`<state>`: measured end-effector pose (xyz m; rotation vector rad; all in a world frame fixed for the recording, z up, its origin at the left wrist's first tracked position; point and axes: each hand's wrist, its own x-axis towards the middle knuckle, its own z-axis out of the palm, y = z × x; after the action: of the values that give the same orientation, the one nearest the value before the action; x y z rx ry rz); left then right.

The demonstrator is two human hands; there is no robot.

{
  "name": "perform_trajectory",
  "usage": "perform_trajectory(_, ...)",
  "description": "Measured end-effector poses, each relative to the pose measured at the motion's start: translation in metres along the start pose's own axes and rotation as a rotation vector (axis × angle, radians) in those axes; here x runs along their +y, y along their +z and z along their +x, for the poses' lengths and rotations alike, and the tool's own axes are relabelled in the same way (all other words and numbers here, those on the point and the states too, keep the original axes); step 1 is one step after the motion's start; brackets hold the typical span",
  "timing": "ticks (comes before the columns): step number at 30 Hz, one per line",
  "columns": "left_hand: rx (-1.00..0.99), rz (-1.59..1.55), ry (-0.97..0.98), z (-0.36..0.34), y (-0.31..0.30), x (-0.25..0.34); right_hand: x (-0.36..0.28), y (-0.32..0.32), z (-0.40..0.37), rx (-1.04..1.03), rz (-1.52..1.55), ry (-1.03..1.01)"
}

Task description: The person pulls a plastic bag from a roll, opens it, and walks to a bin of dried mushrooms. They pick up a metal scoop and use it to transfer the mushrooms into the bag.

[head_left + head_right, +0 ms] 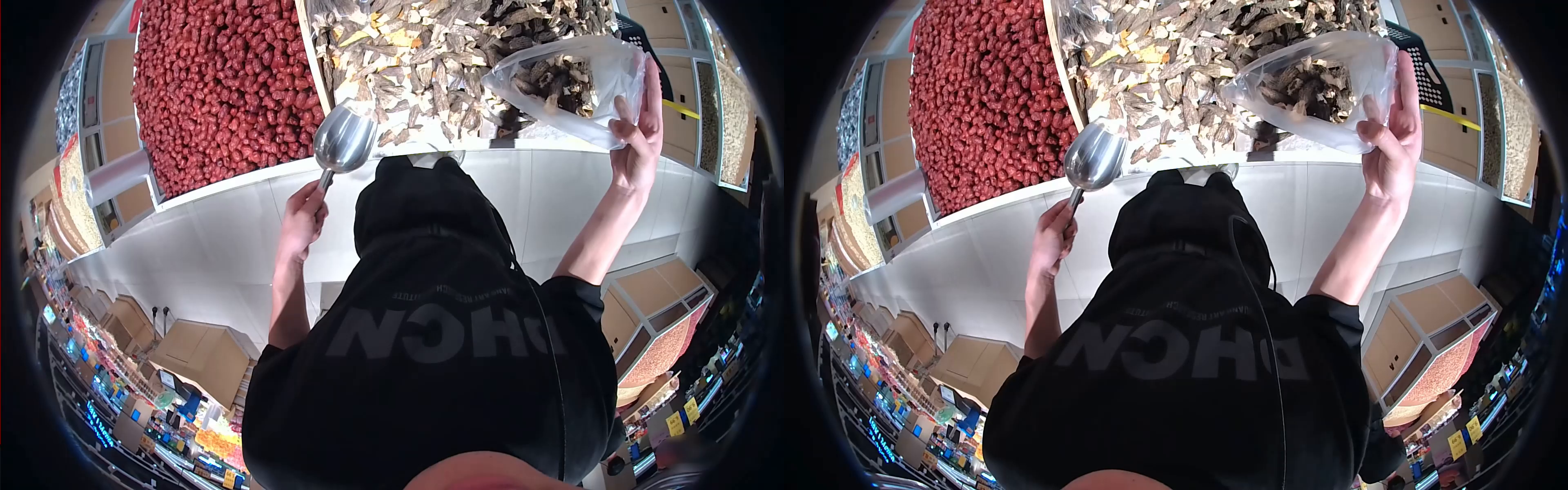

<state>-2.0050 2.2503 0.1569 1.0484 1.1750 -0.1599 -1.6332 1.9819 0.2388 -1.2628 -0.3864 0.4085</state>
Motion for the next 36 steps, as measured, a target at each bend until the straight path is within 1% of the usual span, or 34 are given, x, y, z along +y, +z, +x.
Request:
perform_trajectory(3, -0.039, -0.067, 0.08, 0.02, 0.017, -0.009, -0.001, 0.0, -0.002, 0.01, 0.002, 0.001)
perform_trajectory(7, -0.087, -0.147, 0.053, 0.037, 0.039, -0.002, -0.004, 0.006, -0.006, 0.043, 0.006, 0.001)
perform_trajectory(9, -0.069, -0.146, 0.036, 0.039, 0.045, 0.0, -0.005, 0.002, -0.006, 0.032, 0.015, 0.009)
perform_trajectory(10, -0.057, -0.146, 0.025, 0.039, 0.047, 0.0, -0.004, 0.002, -0.006, 0.026, 0.019, 0.008)
perform_trajectory(16, -0.08, -0.142, 0.096, 0.038, 0.034, -0.005, 0.001, 0.007, -0.002, 0.034, -0.02, -0.019)
perform_trajectory(23, -0.075, -0.128, 0.127, 0.034, 0.032, -0.006, 0.001, 0.0, -0.001, -0.011, -0.013, -0.034)
perform_trajectory(29, -0.072, -0.1, 0.183, 0.051, 0.042, -0.008, 0.0, -0.004, -0.004, -0.038, -0.001, -0.059)
perform_trajectory(34, -0.089, -0.055, 0.235, 0.068, 0.054, 0.0, -0.008, -0.007, -0.007, 0.003, 0.014, -0.056)
perform_trajectory(36, -0.108, -0.079, 0.214, 0.074, 0.062, 0.007, -0.012, -0.006, -0.009, 0.016, 0.011, -0.055)
